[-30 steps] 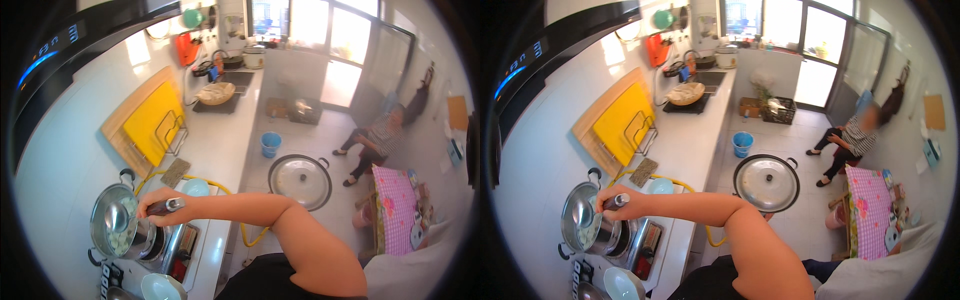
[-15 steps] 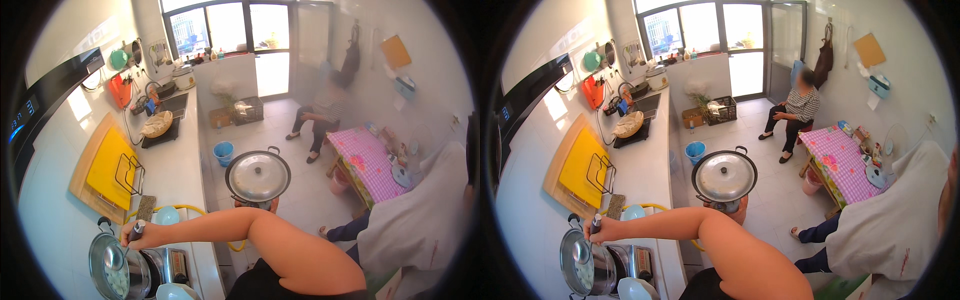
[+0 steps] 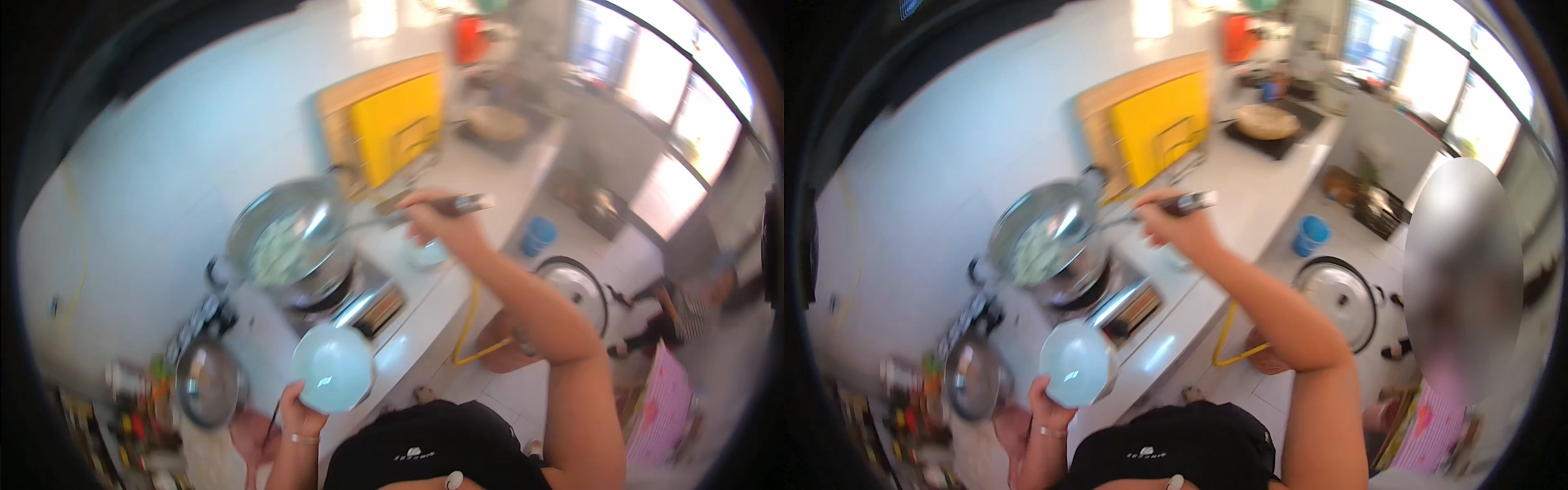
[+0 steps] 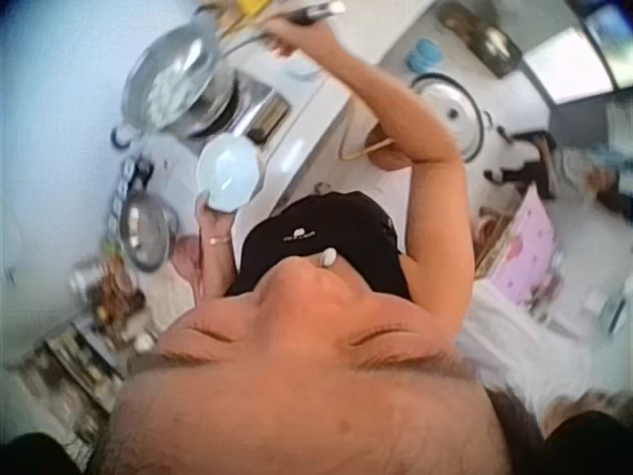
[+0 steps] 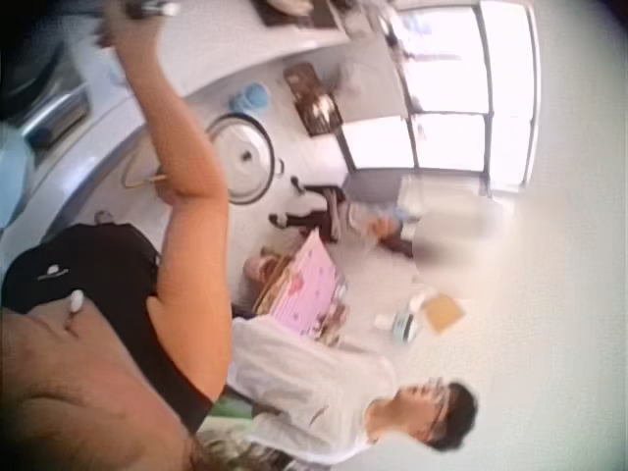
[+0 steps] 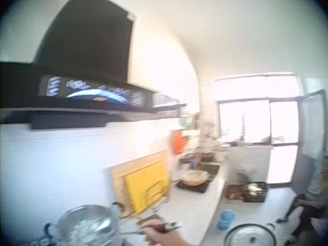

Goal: The person puts dumplings into a steamer, stirs a pot of boiling water with a ladle, and then scoops the cooked dumplings from the pot into a bowl.

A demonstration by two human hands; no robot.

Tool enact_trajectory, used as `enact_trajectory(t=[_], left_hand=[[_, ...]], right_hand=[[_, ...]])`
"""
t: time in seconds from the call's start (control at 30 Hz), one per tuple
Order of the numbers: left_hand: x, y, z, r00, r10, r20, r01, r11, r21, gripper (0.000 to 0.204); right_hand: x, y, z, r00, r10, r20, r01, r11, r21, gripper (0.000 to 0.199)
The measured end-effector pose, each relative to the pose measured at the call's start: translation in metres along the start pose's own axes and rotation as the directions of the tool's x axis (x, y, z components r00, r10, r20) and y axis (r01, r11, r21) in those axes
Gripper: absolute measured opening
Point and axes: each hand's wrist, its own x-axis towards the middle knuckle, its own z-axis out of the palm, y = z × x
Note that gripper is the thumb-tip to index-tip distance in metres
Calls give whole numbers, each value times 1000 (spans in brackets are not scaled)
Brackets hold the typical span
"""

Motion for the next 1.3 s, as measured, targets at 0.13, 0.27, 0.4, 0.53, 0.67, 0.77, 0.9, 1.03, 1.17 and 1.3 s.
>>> enact_trajectory(t=[0.13,0.27,0.4,0.53,0.67,0.77,0.9,1.03,1.17,1.3], left_hand=[[-17,8,13,994,90,-64,-91,996,-22,55],[-34,4,1,975,182,-127,-187,982,-27,58],[-45,4,-17,963,224,-152,-230,973,-20,60],[-51,3,-26,939,284,-194,-289,957,3,62],[-58,5,-29,928,305,-213,-312,950,1,61],[-60,9,-24,925,316,-213,-326,945,-15,59],[-56,16,-17,925,324,-196,-331,944,-3,58],[-49,21,-27,916,329,-228,-337,941,5,61],[-45,31,-15,911,335,-239,-339,940,24,58],[-44,51,-3,920,339,-196,-344,939,9,53]], right_hand=[[21,-10,25,883,-399,247,462,833,-305,18],[40,-6,53,668,-486,563,738,532,-416,20],[56,4,76,496,-293,818,868,191,-458,17],[67,8,92,431,-121,894,899,-28,-437,13],[77,13,97,427,-36,904,901,-65,-428,16],[82,15,104,467,-2,884,884,-27,-467,19],[91,33,105,606,-212,766,794,222,-566,17],[94,36,114,815,-235,529,553,589,-589,18],[98,46,122,948,3,319,159,863,-479,19],[99,59,133,968,143,204,-96,970,-223,18]])
